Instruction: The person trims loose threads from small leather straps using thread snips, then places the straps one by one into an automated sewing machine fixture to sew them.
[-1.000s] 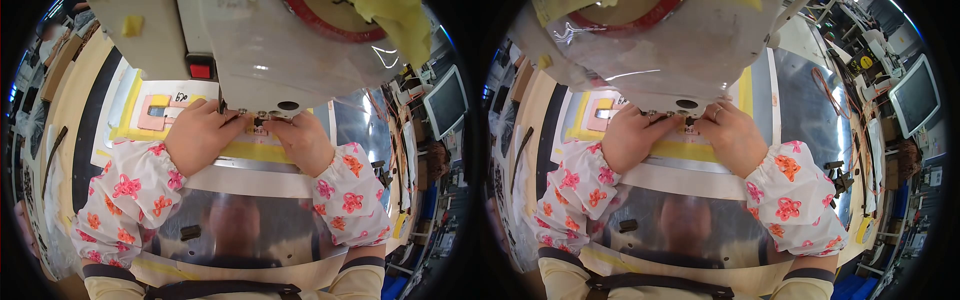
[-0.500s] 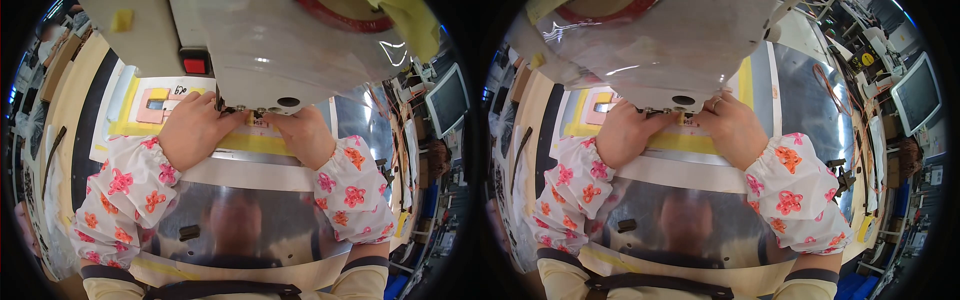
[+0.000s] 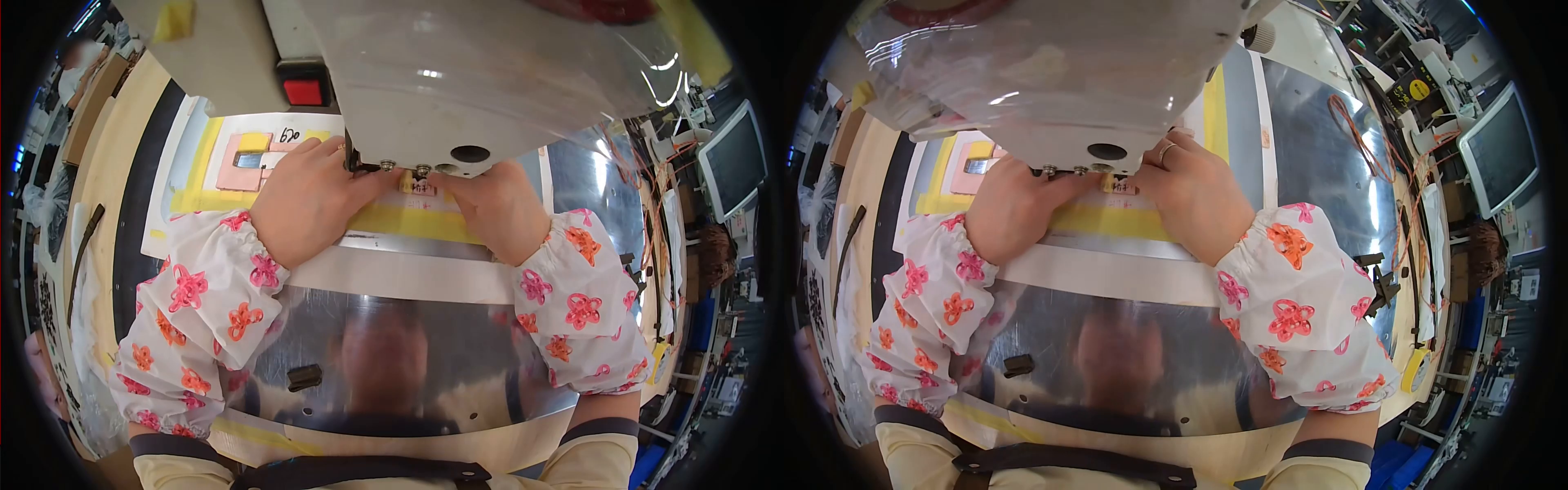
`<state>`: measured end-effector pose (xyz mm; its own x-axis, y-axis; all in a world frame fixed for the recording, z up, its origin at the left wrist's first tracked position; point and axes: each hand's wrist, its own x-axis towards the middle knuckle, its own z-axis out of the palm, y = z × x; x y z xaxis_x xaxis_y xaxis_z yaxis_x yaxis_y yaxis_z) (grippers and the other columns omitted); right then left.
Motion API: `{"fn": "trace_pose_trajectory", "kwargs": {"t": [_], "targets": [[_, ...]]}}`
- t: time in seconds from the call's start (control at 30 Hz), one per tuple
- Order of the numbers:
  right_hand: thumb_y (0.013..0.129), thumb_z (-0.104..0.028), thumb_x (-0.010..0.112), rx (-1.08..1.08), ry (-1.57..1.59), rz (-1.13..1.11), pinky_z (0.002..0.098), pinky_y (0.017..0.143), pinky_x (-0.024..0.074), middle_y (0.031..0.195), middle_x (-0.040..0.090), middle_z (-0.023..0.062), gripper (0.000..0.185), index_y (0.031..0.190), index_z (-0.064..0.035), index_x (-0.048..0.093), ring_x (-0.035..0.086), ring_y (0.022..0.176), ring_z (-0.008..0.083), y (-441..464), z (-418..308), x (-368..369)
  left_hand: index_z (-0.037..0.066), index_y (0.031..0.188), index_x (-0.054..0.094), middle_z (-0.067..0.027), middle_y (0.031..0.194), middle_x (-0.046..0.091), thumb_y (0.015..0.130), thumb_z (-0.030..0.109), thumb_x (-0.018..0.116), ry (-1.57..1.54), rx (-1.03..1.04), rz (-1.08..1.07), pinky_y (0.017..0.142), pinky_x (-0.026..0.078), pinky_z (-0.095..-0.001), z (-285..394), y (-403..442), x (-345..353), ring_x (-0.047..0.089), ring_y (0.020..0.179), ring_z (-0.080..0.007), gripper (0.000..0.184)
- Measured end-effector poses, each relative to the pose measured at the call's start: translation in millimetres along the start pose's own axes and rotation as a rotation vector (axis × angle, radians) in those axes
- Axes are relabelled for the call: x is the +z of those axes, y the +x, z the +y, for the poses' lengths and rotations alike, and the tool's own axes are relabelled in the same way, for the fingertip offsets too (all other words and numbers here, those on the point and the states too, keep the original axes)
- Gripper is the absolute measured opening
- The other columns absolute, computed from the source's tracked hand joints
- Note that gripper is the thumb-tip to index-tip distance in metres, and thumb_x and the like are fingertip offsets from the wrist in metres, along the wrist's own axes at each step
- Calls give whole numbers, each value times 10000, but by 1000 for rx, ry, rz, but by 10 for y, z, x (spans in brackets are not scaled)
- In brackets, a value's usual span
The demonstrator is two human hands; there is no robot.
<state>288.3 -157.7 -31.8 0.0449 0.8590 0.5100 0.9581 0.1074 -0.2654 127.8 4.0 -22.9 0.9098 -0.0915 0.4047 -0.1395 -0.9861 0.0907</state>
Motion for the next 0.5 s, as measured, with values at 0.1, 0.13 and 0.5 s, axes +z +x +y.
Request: {"fn": "trace_pose_trajectory", "kwargs": {"t": [0.1, 0.13, 0.5], "targets": [[629, 14, 603, 9, -1, -5, 338, 734, 491, 832, 585, 68, 169, 779, -47, 650, 556, 835, 254, 3, -48, -32, 76, 1095, 609, -89, 982, 594, 714, 29, 549, 50, 7, -12, 695, 440, -359, 27, -31, 5, 556, 860, -252, 389], [634, 12, 607, 4, 3, -2, 339, 732, 491, 836, 595, 71, 159, 776, -43, 653, 559, 840, 255, 2, -61, -44, 76, 1095, 609, -89, 982, 594, 714, 29, 549, 49, 7, -13, 695, 440, -359, 30, -36, 10, 556, 860, -252, 389], [643, -17, 601, 8, -48, 8, 339, 730, 486, 852, 603, 64, 158, 785, -56, 659, 556, 836, 246, 12, -61, -28, 87, 1073, 623, -112, 959, 590, 719, 16, 544, 26, -15, 0, 706, 462, -374, 1, -43, 24, 567, 853, -286, 369]]}}
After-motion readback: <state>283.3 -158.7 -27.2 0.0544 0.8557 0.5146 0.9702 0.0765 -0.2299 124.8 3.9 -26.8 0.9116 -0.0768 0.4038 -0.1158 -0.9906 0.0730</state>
